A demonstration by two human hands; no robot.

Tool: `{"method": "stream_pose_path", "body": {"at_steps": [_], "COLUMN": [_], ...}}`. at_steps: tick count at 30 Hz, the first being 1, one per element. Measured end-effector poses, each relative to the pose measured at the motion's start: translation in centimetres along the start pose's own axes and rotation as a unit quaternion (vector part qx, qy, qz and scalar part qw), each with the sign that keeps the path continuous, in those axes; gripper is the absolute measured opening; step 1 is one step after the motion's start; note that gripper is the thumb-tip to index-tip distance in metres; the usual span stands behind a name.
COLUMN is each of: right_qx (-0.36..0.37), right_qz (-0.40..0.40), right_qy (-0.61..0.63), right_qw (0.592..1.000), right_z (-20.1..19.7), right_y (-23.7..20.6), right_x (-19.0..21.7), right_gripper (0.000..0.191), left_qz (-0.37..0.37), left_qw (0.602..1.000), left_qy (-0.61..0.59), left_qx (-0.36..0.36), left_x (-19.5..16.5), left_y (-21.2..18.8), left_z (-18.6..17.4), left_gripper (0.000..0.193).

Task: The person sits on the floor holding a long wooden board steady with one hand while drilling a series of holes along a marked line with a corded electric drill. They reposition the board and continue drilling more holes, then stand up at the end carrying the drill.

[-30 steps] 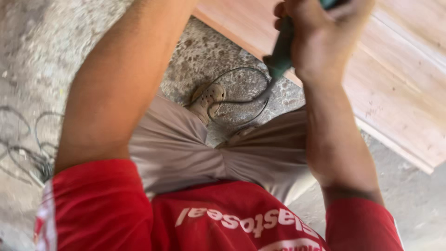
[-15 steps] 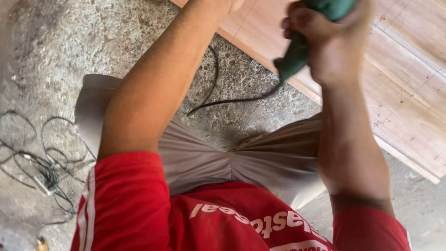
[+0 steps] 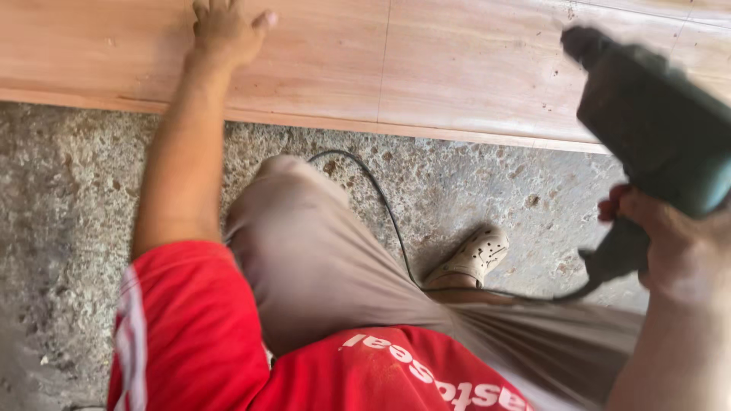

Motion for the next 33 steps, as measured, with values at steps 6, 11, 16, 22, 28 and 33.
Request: {"method": "stream_pose_path", "body": {"at_steps": [6, 11, 16, 22, 28, 33], "right_qx": [-0.065, -0.04, 0.014, 0.056, 0.038, 0.012], "right_qz": [-0.016, -0.025, -0.048, -0.025, 0.007, 0.028], "right_qy": [0.008, 0.006, 0.051, 0.024, 0.035, 0.07], "right_qw": [0.998, 0.999, 0.997, 0.998, 0.999, 0.997], "right_z": [6.8, 13.4, 17.5, 19.9, 21.3, 21.4], "right_y": [-3.1, 2.5, 8.8, 12.1, 12.4, 12.3], "right_x": [2.9, 3.8, 2.3, 1.2, -0.5, -2.0], "right_gripper": [0.036, 0.042, 0.044, 0.051, 0.055, 0.05], "left_qz": [-0.133, -0.158, -0.172, -0.173, -0.164, -0.164], "left_qw": [0.991, 0.986, 0.982, 0.982, 0.985, 0.985], "left_qy": [0.023, 0.043, 0.073, 0.076, 0.059, 0.049], "left_qx": [-0.004, -0.041, -0.003, 0.024, 0.006, 0.018], "left_x": [0.4, -0.1, 0.1, -0.3, -0.2, 0.0], "left_y": [0.7, 2.1, 2.7, 2.7, 2.6, 2.8], "left_z": [7.0, 8.4, 10.3, 10.6, 10.3, 10.9], "left_gripper": [0.09, 0.086, 0.086, 0.086, 0.087, 0.088]}}
Point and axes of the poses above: each hand's wrist, its own y-axis towards the middle knuckle, its own z-axis out of the palm, x = y × z, the point moved 7 cm from there along y, towards the middle knuckle, and after that the axes turned 15 degrees about y, right-handed, at the moved point
